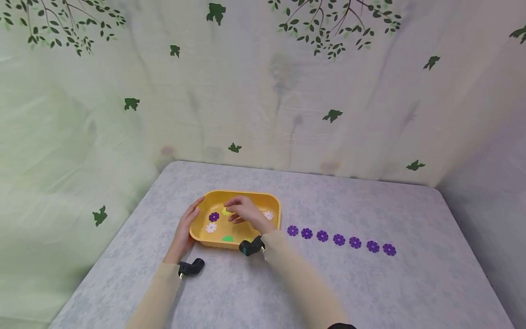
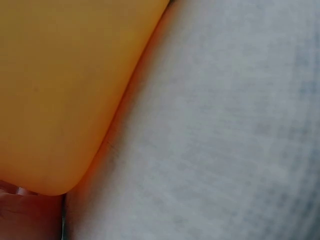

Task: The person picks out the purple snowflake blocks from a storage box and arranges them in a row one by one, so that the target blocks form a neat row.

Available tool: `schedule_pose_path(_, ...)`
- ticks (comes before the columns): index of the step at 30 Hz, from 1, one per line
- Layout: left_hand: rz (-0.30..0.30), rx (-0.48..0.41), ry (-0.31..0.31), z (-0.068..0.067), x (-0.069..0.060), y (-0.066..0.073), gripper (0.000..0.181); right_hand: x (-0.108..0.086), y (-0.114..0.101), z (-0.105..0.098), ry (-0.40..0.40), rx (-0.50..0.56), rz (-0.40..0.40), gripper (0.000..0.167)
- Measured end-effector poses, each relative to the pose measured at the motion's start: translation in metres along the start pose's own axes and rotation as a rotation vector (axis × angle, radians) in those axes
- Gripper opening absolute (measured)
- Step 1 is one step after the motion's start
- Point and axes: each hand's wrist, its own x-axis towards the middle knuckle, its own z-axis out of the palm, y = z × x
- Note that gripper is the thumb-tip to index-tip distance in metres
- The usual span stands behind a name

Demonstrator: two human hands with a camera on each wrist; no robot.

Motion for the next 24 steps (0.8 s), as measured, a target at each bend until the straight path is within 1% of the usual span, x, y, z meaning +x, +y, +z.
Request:
schedule_pose_path(4,-0.001,0.018,-0.012,0.004,-0.005,0.008,0.045,0.017,0.001,0.019,-0.024,-0.016,0.037,0.031)
schedule_pose_path(7,0.000,0.020,-0.016,0.005,-0.006,0.010,0.046,0.026,0.001,0.030,-0.031,-0.004,0.053,0.031)
schedule_pose_path(9,0.006,0.010,-0.016,0.003,-0.002,0.005,0.045,0.029,0.002,0.036,-0.030,0.015,0.069,0.032)
schedule_pose_path(14,0.029,0.005,-0.009,-0.005,0.005,-0.010,0.045,0.035,0.006,0.044,0.003,0.078,0.114,0.032)
schedule_pose_path(16,0.037,0.007,-0.006,-0.007,0.006,-0.011,0.045,0.038,0.008,0.046,0.007,0.102,0.129,0.033)
schedule_pose_path(19,0.044,-0.003,-0.006,-0.008,0.006,-0.012,0.045,0.041,0.010,0.049,-0.018,0.125,0.148,0.036)
schedule_pose_path(24,0.035,-0.003,-0.004,-0.006,0.007,-0.012,0.045,0.043,0.011,0.051,-0.026,0.082,0.148,0.033)
